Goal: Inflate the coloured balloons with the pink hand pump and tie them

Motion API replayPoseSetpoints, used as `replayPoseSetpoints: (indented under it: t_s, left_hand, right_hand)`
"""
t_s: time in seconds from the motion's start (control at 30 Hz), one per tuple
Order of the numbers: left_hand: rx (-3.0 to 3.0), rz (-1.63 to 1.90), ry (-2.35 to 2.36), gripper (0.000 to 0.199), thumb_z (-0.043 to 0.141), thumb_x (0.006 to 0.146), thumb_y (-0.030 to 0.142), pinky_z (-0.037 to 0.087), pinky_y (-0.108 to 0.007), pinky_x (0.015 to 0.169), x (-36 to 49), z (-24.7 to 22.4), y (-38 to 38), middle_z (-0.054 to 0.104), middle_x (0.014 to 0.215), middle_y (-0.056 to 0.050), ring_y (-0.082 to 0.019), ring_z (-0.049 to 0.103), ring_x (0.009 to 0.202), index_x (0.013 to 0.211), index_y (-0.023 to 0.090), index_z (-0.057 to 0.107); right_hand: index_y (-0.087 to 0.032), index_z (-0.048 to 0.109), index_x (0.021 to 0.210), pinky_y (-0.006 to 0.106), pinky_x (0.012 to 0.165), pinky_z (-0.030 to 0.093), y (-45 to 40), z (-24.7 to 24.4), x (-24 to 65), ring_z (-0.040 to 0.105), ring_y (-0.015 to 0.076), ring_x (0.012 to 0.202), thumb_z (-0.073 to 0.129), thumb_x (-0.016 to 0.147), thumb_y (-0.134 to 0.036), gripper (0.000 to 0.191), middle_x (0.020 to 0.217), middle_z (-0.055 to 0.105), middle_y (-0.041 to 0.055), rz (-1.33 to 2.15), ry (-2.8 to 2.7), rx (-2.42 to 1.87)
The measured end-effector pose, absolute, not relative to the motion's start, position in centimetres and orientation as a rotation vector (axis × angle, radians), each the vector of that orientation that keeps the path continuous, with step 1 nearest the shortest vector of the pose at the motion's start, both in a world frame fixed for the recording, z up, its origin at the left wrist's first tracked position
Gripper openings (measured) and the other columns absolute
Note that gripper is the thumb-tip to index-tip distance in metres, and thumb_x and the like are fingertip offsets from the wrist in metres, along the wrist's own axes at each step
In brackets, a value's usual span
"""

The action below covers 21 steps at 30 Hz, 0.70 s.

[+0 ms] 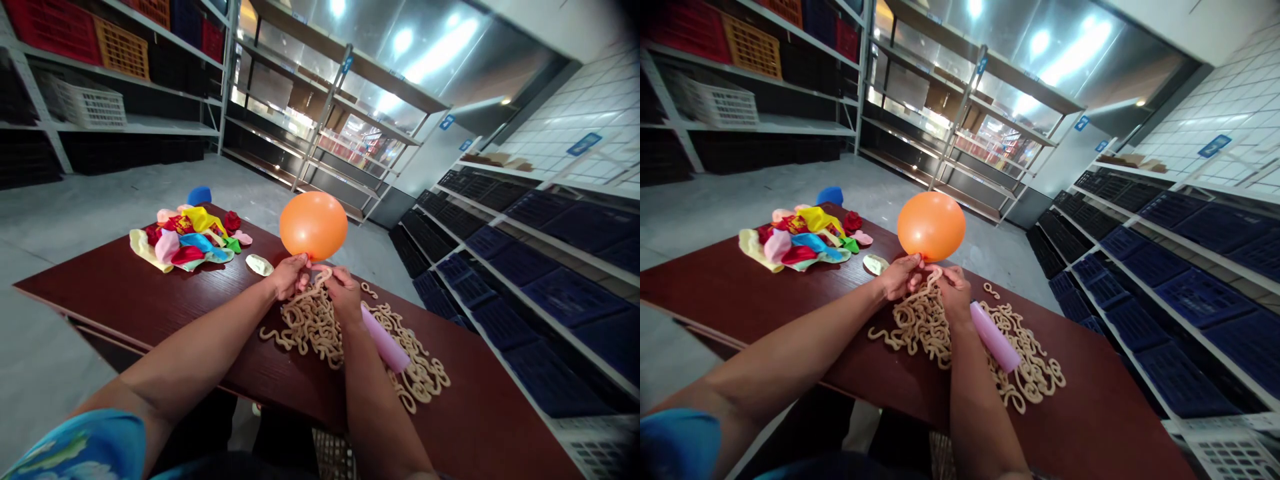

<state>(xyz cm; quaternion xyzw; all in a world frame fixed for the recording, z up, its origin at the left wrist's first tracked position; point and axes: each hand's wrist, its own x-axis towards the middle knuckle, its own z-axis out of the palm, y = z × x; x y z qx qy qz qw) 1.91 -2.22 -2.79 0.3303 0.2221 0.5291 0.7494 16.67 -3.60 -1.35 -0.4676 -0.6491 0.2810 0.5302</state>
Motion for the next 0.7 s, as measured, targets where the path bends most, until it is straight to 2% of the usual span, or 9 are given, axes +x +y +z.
replayPoseSetpoints:
  t_s: [0.1,0.23,0.27,0.33,0.4,0.47,0.6,0.7]
  left_hand:
    - [0.763,1.098,0.514,0.027,0.046,0.083,0.042,0.028,-0.018,0.032,2.6,-3.1,-2.5,0.043,0.043,0.004,-0.008,0.038,0.031,0.076,0.017,0.046]
    - [0.796,1.112,0.498,0.029,0.056,0.077,0.042,0.017,-0.016,0.033,2.9,-3.1,-2.8,0.043,0.051,0.005,-0.003,0.028,0.031,0.074,0.015,0.046]
    - [0.812,1.111,0.503,0.030,0.058,0.075,0.043,0.015,-0.016,0.033,2.8,-3.1,-2.8,0.043,0.053,0.005,-0.002,0.026,0.032,0.075,0.015,0.047]
    - [0.883,1.096,0.552,0.033,0.060,0.073,0.046,0.015,-0.017,0.035,2.6,-3.2,-2.6,0.043,0.055,0.005,-0.002,0.026,0.035,0.079,0.015,0.050]
    - [1.012,1.105,0.636,0.036,0.057,0.074,0.049,0.019,-0.018,0.038,2.2,-3.5,-2.3,0.043,0.054,0.004,-0.004,0.029,0.038,0.081,0.014,0.053]
    - [1.199,1.151,0.743,0.036,0.052,0.076,0.050,0.027,-0.020,0.043,1.7,-3.7,-2.0,0.045,0.056,0.002,-0.007,0.035,0.044,0.078,0.014,0.055]
    - [1.565,1.281,0.937,0.032,0.046,0.081,0.044,0.035,-0.021,0.058,0.7,-3.4,-1.6,0.051,0.063,0.000,-0.012,0.044,0.062,0.072,0.016,0.059]
    - [1.605,1.310,0.934,0.028,0.047,0.081,0.040,0.035,-0.021,0.058,0.9,-3.2,-1.8,0.053,0.064,0.000,-0.012,0.045,0.063,0.070,0.017,0.059]
  right_hand:
    - [-0.024,0.071,0.086,0.026,0.066,0.044,-3.7,-1.2,16.4,0.052,0.0112,0.068,0.065,0.066,-0.035,0.024,0.074,0.056,-0.0012,0.650,-1.584,-1.075]
    - [-0.023,0.069,0.082,0.027,0.070,0.045,-4.2,-1.2,15.8,0.056,0.0132,0.076,0.062,0.070,-0.032,0.017,0.087,0.062,0.0006,0.743,-1.592,-1.007]
    - [-0.023,0.068,0.081,0.026,0.066,0.045,-4.3,-1.3,15.6,0.056,0.0123,0.072,0.062,0.070,-0.032,0.015,0.084,0.063,0.0003,0.801,-1.574,-0.993]
    - [-0.022,0.062,0.080,0.021,0.049,0.040,-4.4,-1.4,15.2,0.050,0.0080,0.052,0.061,0.071,-0.033,0.014,0.067,0.060,-0.0029,0.964,-1.480,-0.964]
    - [-0.023,0.054,0.081,0.019,0.037,0.028,-4.6,-1.3,15.0,0.034,0.0047,0.036,0.059,0.073,-0.034,0.015,0.050,0.048,-0.0086,1.131,-1.351,-0.900]
    - [-0.024,0.048,0.082,0.018,0.034,0.022,-4.8,-0.5,15.2,0.026,0.0038,0.032,0.057,0.075,-0.035,0.016,0.046,0.040,-0.0111,1.207,-1.255,-0.802]
    - [-0.022,0.046,0.079,0.017,0.037,0.025,-5.6,2.5,16.2,0.033,0.0033,0.038,0.055,0.079,-0.037,0.017,0.056,0.045,-0.0082,1.044,-1.197,-0.686]
    - [-0.020,0.052,0.084,0.020,0.047,0.037,-5.6,4.7,15.6,0.044,0.0061,0.048,0.046,0.084,-0.041,0.022,0.061,0.050,-0.0043,0.825,-1.316,-0.728]
